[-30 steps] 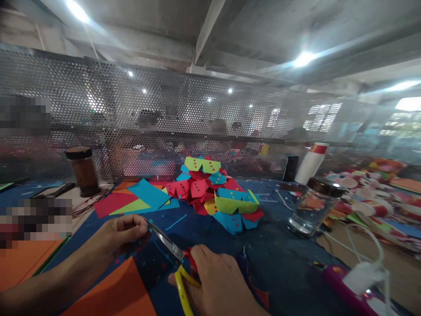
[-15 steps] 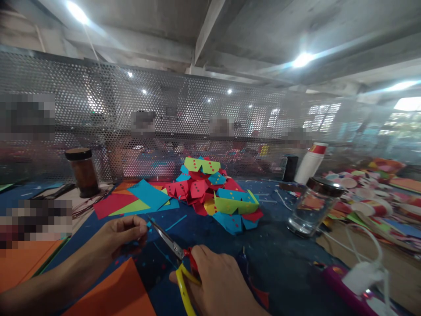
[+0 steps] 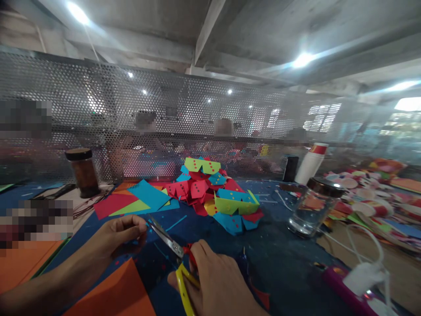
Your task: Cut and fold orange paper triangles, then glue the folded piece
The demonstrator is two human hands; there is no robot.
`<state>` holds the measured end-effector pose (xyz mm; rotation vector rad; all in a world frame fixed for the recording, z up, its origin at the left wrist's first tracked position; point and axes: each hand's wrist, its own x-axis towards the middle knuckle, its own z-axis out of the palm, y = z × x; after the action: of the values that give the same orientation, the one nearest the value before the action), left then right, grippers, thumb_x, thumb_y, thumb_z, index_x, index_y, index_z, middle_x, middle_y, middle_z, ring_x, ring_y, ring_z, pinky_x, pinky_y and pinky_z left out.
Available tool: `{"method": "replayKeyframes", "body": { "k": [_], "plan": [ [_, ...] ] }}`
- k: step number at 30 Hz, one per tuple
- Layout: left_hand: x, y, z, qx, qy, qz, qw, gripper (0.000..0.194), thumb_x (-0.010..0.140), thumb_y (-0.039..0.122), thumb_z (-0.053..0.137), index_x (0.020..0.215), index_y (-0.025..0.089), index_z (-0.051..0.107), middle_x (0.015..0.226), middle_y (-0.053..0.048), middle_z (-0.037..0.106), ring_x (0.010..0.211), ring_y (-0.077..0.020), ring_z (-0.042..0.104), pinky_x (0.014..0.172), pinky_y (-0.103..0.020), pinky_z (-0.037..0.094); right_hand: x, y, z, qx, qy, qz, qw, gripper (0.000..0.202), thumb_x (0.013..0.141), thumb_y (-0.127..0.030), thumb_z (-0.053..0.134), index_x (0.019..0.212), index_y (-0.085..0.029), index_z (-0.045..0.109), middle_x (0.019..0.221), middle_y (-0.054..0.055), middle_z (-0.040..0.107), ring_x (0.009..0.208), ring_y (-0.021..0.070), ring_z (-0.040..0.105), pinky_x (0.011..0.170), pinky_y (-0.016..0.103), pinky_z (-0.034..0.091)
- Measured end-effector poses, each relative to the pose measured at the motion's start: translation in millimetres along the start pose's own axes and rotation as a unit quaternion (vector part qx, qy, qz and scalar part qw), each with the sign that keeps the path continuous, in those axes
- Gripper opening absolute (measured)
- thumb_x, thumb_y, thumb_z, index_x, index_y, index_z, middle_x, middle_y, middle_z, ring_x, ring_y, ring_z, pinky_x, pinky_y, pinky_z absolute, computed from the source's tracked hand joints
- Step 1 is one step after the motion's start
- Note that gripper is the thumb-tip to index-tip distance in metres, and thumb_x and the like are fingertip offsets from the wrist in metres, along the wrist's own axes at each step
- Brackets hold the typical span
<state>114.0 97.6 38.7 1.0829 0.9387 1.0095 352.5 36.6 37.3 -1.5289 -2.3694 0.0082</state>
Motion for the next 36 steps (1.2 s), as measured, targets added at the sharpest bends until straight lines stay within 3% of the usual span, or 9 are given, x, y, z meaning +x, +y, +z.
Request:
{"method": "replayKeyframes", "body": {
  "k": [7,12,20,25,30,36],
  "plan": [
    [1.3,1.1,0.6,-0.002,-0.006,0.013,1.0,0.035,0.063,0.045,0.084,0.068,0.016,0.064,0.062,0.001,0.06,0.058,-0.0109,0.052,0.055,-0.022,0.042,3.6,-8.0,-5.9,0.032,-0.018,0.016,0.999,0.026,0.086,-0.041,0.059,0.075,-0.021,0.047,0.069,0.001,0.063,0.043,0.011,0.052,0.043,0.025,0.016],
    [2.1,-0.4,1.0,0.007,-0.013,0.017,1.0,0.036,0.064,0.046,0.082,0.066,0.016,0.062,0.057,0.002,0.059,0.048,-0.0087,0.048,0.044,-0.02,0.028,3.1,-10.0,-5.1,0.049,-0.04,0.037,0.997,0.026,0.081,-0.036,0.063,0.071,-0.021,0.045,0.067,0.001,0.064,0.044,0.0119,0.052,0.044,0.025,0.018],
    [1.6,-1.6,0.7,-0.009,-0.028,0.016,0.999,0.034,0.064,0.043,0.083,0.066,0.017,0.062,0.058,0.002,0.059,0.051,-0.0088,0.048,0.048,-0.02,0.033,2.3,-7.4,-2.5,0.059,-0.061,0.056,0.995,0.028,0.083,-0.039,0.062,0.07,-0.021,0.044,0.066,0.001,0.066,0.045,0.0128,0.054,0.044,0.025,0.021],
    [0.4,-1.2,1.6,-0.003,-0.024,0.021,0.999,0.032,0.065,0.041,0.083,0.066,0.016,0.062,0.058,0.002,0.058,0.052,-0.009,0.048,0.049,-0.021,0.034,-0.1,-5.8,0.5,0.07,-0.043,0.041,0.996,0.029,0.084,-0.04,0.061,0.069,-0.021,0.044,0.059,-0.001,0.064,0.041,0.0115,0.052,0.042,0.025,0.02],
    [0.5,2.6,5.2,-0.008,-0.015,0.021,1.0,0.037,0.057,0.044,0.085,0.062,0.017,0.061,0.054,0.003,0.056,0.049,-0.0092,0.046,0.047,-0.022,0.032,2.0,-5.8,0.7,0.062,-0.035,0.035,0.997,0.026,0.08,-0.035,0.065,0.069,-0.021,0.047,0.064,0.001,0.066,0.046,0.0134,0.056,0.042,0.025,0.021],
    [0.5,0.7,2.3,-0.001,-0.021,0.02,1.0,0.034,0.061,0.043,0.084,0.065,0.017,0.062,0.058,0.002,0.058,0.054,-0.0109,0.05,0.051,-0.023,0.036,2.9,-8.7,-3.7,0.062,-0.046,0.043,0.996,0.033,0.085,-0.042,0.061,0.066,-0.02,0.045,0.061,0.0,0.064,0.041,0.0099,0.049,0.042,0.024,0.019]
  ]
}}
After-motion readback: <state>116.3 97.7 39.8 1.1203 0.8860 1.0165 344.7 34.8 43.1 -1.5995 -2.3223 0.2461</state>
